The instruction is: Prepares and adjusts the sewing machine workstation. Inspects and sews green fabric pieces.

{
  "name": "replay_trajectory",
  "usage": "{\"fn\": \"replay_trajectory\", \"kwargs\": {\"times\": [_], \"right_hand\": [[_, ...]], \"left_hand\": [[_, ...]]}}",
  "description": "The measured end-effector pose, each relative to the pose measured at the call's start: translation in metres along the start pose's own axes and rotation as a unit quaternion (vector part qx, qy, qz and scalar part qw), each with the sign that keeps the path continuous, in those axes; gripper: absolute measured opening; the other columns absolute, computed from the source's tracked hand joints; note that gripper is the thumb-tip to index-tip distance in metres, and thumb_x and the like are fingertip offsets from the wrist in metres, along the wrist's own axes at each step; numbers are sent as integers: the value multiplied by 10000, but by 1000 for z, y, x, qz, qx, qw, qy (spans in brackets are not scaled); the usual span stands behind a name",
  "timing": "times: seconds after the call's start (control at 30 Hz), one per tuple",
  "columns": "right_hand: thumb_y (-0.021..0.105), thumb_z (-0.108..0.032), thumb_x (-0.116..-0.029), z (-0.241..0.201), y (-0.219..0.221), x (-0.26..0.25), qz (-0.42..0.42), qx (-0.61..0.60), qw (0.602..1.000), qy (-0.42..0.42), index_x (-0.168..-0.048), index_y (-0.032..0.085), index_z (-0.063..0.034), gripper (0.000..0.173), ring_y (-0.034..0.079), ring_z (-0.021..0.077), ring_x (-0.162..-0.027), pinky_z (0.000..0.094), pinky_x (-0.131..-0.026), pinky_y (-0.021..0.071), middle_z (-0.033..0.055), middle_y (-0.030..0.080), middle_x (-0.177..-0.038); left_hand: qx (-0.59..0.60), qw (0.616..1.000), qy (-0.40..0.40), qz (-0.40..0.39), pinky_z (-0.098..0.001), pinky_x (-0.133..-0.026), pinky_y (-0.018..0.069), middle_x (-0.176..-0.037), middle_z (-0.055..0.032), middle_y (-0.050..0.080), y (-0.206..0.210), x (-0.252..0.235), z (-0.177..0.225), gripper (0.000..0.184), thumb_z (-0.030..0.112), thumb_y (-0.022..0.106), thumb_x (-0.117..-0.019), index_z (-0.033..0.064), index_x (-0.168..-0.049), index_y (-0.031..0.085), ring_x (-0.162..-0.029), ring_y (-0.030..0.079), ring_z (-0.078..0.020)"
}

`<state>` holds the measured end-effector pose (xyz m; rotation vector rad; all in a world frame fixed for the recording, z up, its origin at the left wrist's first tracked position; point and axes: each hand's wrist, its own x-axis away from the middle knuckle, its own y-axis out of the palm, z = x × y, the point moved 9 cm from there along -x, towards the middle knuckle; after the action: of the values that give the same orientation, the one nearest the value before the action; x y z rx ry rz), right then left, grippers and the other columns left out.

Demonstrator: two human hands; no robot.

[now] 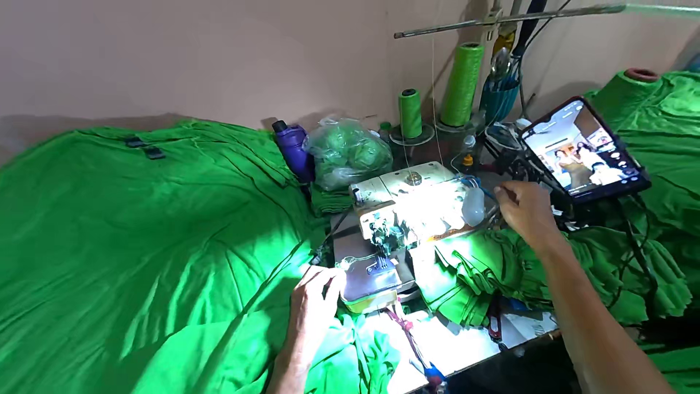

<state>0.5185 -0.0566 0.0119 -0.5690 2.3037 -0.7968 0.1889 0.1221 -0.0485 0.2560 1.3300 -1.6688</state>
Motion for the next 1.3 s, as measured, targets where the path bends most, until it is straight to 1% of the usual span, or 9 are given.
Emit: {"fn": "replay_trajectory", "kwargs": {"times": [0.1, 0.27, 0.57, 0.67, 0.8, 0.97, 1.13, 1.23, 1.3], "right_hand": [[410, -74, -1092, -8, 11, -28, -12, -25, 999, -47, -1229, 626, 158, 345, 563, 518, -1225, 624, -1059, 388, 373, 607, -1249], [423, -269, -1115, 46, 48, -81, -83, -157, 972, 150, -1377, 551, 60, 440, 483, 419, -1327, 596, -1077, 371, 304, 493, -1440], [398, -375, -1113, 59, 83, -105, -245, -6, 957, 157, -1368, 527, 100, 554, 529, 443, -1256, 630, -1049, 383, 333, 539, -1362], [348, -282, -1125, 35, 74, -87, -268, 4, 953, 143, -1381, 512, 75, 469, 525, 344, -1256, 512, -1083, 381, 273, 533, -1387], [479, -4, -1061, 24, 68, -86, -298, 154, 942, -22, -1374, 545, 111, 340, 531, 512, -1262, 601, -1093, 363, 370, 565, -1332], [383, -164, -1119, 21, 49, -67, -250, 66, 961, 95, -1389, 521, 94, 398, 518, 404, -1282, 546, -1093, 367, 317, 537, -1387], [350, -198, -1124, 19, 47, -52, -224, -49, 965, 129, -1373, 517, 10, 365, 552, 163, -1056, 323, -929, 454, 170, 584, -1247], [311, -193, -1126, 7, 51, -48, -216, -137, 953, 161, -1189, 541, -46, 280, 527, -25, -821, 137, -725, 447, -2, 543, -968], [281, -199, -1129, 10, 57, -49, -224, -195, 935, 192, -1117, 525, -79, 272, 508, -38, -743, 124, -646, 434, -36, 507, -885]], "left_hand": [[2, 1000, -8, 1, -362, -751, 579, -887, -154, 719, 1, 1, 1, 182, 96, 624, -945, -7, -957, 773, -807, 707, -244], [-1, 1000, -9, 7, -397, -738, 589, -857, -155, 726, 0, 6, 1, 216, 106, 595, -958, -9, -986, 776, -779, 718, -259], [-12, 999, -31, 25, -310, -750, 589, -892, -112, 728, -1, 8, 0, 210, 137, 602, -951, 23, -946, 779, -811, 717, -190], [-7, 998, -30, 46, -243, -785, 562, -907, -106, 711, -2, 6, 3, 179, 135, 630, -923, 31, -915, 775, -855, 691, -164], [0, 998, -35, 62, -213, -821, 550, -952, -96, 725, -2, 3, 2, 181, 153, 647, -925, 61, -992, 788, -898, 690, -145], [3, 998, -35, 59, -217, -847, 545, -941, -92, 728, 0, 5, 2, 168, 151, 655, -930, 43, -939, 783, -917, 690, -140], [2, 998, -42, 56, -241, -832, 548, -929, -90, 725, 1, 6, 1, 161, 139, 651, -928, 45, -891, 776, -898, 690, -155], [6, 997, -38, 61, -245, -820, 556, -931, -99, 724, 0, 7, 1, 161, 140, 652, -922, 44, -879, 775, -893, 697, -167], [5, 997, -37, 61, -239, -820, 554, -927, -90, 724, 1, 7, 2, 170, 150, 646, -926, 53, -878, 777, -897, 695, -162]]}}
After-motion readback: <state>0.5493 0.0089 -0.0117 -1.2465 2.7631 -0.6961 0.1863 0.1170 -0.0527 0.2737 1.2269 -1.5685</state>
